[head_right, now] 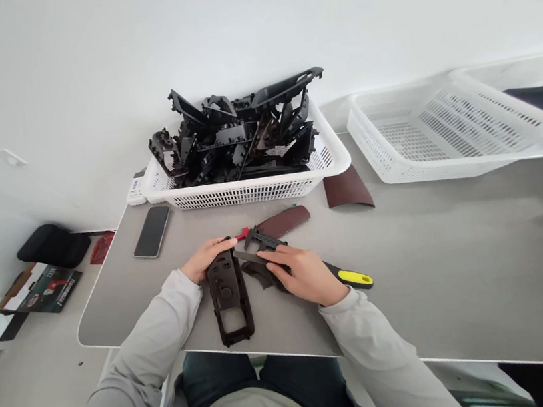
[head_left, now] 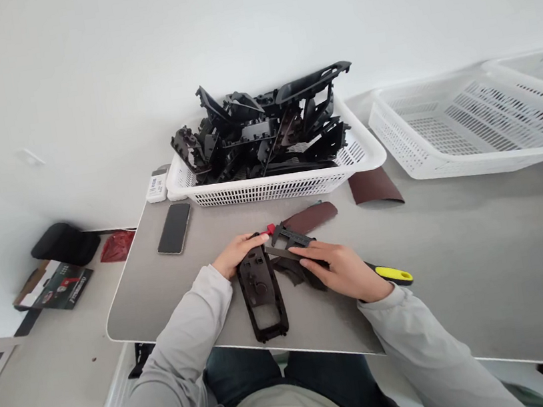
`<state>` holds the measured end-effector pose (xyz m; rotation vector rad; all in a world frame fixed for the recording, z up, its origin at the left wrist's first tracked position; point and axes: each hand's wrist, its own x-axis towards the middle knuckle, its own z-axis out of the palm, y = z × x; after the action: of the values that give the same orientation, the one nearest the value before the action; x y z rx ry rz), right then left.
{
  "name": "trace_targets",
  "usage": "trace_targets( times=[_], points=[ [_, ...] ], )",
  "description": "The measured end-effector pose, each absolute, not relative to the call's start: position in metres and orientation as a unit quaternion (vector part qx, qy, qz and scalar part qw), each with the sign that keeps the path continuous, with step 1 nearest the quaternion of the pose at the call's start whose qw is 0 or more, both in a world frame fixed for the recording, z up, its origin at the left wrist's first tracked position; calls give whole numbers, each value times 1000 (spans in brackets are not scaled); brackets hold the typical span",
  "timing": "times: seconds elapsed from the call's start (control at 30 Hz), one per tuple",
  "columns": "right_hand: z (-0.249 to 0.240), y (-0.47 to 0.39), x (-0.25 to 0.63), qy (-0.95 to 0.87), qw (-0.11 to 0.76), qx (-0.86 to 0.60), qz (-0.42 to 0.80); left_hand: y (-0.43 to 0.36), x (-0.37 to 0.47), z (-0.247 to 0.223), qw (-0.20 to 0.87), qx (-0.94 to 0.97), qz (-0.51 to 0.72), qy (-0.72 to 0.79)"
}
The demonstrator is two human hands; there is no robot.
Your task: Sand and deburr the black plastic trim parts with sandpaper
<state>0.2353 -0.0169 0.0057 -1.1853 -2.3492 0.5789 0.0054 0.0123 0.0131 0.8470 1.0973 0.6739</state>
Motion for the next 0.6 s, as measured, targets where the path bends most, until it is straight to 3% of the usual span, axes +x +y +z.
trace_targets(
  times=[0.37, 0.6],
  points=[
    [2, -10, 243, -791, 297, -500, 190, 13, 6, 10, 688, 386, 316, 527],
    [3, -11, 240, -798, 284, -495, 192, 13, 6, 9, 689, 403, 304, 520]
  ],
)
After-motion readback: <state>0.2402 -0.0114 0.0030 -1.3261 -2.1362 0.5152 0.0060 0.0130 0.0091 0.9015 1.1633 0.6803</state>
